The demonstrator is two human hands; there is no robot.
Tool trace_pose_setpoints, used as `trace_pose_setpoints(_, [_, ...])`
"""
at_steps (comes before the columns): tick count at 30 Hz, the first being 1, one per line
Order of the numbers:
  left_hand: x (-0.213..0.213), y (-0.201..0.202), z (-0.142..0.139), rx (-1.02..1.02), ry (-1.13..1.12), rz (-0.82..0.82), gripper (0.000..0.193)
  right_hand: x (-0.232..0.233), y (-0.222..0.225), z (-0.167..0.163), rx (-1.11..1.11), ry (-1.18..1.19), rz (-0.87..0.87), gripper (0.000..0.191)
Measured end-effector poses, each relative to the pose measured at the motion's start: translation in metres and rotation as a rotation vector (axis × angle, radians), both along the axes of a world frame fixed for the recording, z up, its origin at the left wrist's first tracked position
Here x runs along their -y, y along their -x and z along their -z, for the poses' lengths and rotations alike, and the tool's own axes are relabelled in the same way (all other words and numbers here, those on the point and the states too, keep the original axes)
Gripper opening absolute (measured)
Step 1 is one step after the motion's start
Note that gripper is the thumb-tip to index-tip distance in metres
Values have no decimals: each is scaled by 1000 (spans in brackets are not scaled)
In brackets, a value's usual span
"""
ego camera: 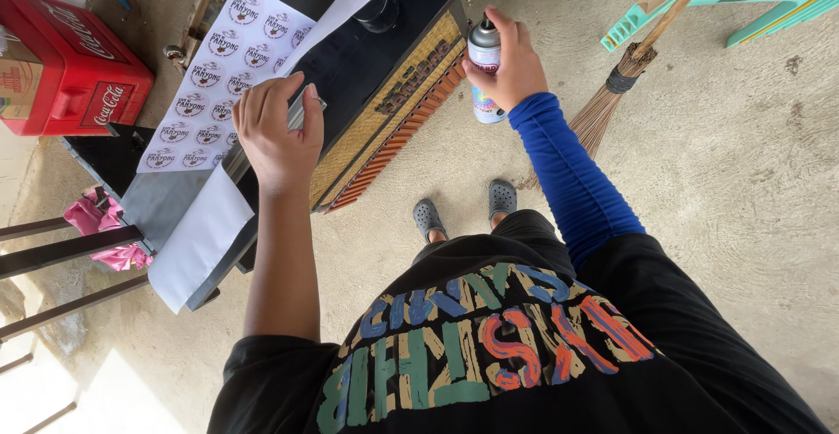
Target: The person uses a spray paint can to apply paint to a black metal cabinet and its attached wires. They move around the cabinet to cover different sides and edges, and briefly touch a chicken that walks into the frame.
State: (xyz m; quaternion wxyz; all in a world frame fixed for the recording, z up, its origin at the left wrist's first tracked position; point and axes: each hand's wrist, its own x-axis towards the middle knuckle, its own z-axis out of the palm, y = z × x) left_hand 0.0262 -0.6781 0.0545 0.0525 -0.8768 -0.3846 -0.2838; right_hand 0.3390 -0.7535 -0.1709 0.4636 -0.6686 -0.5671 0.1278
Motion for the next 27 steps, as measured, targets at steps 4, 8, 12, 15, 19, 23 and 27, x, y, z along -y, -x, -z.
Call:
trace_pose_setpoints(4, [4,-1,3,-29,-3,-16,9,-8,-10,3,-59,1,4,82])
trace_pose_setpoints(8, [7,6,2,-38,-17,-26,7,-17,-27,4,-31,-4,30,79])
trace_pose_setpoints(12, [11,18,-1,-23,-19,-30,7,-26,-12,1,27,-14,-14,81])
trace_pose_setpoints(15, [11,26,-3,-41,-49,-49,7,-28,23,-6,-52,143,-104,79])
trace_pose_setpoints(19, [12,32,-3,-25,-54,-52,7,-5,80,-18,-8,260,-304,82])
trace_pose_setpoints(23, [14,34,-2,-15,-60,-45,7,14,108,-24,99,238,-412,80])
trace_pose_setpoints(27, [18,38,-2,-5,-47,-66,7,4,95,-18,25,232,-358,78])
